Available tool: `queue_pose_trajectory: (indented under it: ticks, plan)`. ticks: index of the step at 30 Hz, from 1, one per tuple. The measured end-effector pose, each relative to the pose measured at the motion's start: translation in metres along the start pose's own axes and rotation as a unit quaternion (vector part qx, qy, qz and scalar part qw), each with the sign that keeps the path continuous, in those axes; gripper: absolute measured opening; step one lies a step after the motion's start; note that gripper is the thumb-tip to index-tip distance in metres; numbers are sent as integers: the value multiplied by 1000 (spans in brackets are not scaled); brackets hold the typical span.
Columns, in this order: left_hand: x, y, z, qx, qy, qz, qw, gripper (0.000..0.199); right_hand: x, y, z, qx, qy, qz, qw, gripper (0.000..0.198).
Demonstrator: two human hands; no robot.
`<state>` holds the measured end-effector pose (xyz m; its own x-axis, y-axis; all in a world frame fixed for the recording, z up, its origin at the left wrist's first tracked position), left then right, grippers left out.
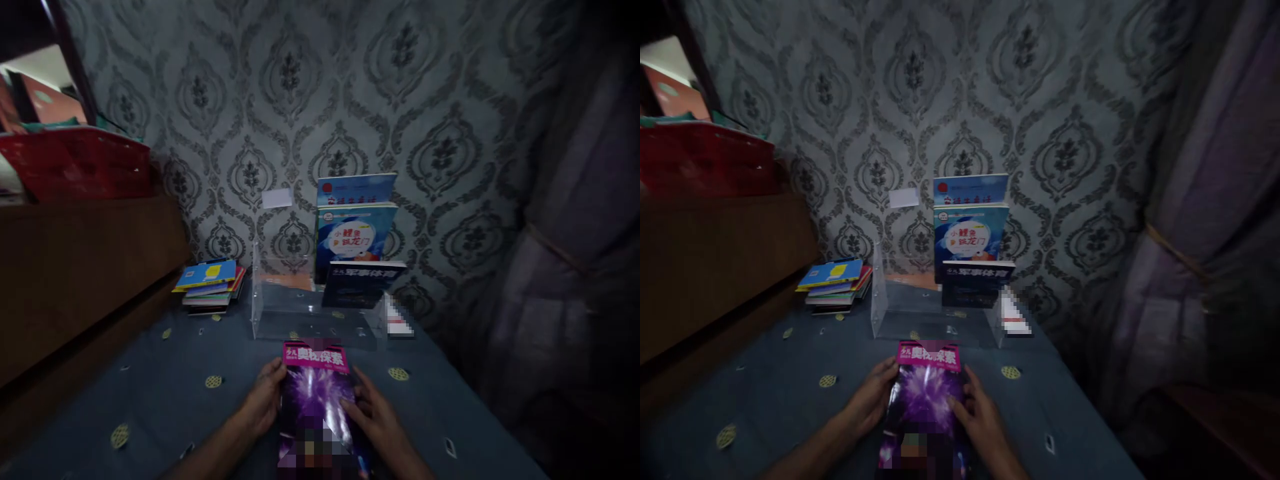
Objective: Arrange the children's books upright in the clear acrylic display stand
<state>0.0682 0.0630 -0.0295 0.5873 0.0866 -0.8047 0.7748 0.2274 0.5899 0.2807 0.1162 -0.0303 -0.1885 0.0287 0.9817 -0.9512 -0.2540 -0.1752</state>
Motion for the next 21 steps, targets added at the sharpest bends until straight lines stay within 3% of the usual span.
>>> queue_pose_trajectory:
  ticks: [2, 5, 8, 11, 13, 16, 21]
  plan:
    - [0, 4, 4, -6, -25, -9, 1000, 22, -1, 0, 4, 20, 58, -49, 997, 77]
    - [-3, 18, 6, 18, -64, -43, 997, 17, 5, 2, 14, 95, 116, -96, 984, 64]
    - [-9, 42, -1, 81, -91, -109, 987, 22, 22, -12, 21, 113, 111, -120, 980, 48]
    - [-23, 76, -15, 160, -87, -197, 963, 35, 46, -39, 16, 92, 65, -111, 987, 49]
    - [-45, 106, -29, 208, -29, -251, 945, 43, 74, -60, 8, 72, -7, -77, 994, 50]
    - [-95, 159, -50, 260, 128, -317, 903, 45, 135, -93, -8, 2, -158, 13, 987, 41]
    - [-177, 231, -52, 271, 432, -368, 777, 36, 233, -125, -28, -137, -367, 95, 915, 26]
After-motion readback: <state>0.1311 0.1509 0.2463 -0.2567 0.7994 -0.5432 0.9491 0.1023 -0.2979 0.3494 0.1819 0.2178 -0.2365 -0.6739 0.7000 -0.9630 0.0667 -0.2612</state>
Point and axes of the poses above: each hand's wrist, its own z-axis away from the middle knuckle, its own y-axis out of the palm, x = y × z, the point moved 8 cm from there along -z, towards the middle knuckle, and after that the axes turned 8 degrees about y, right-handed, at the moved point
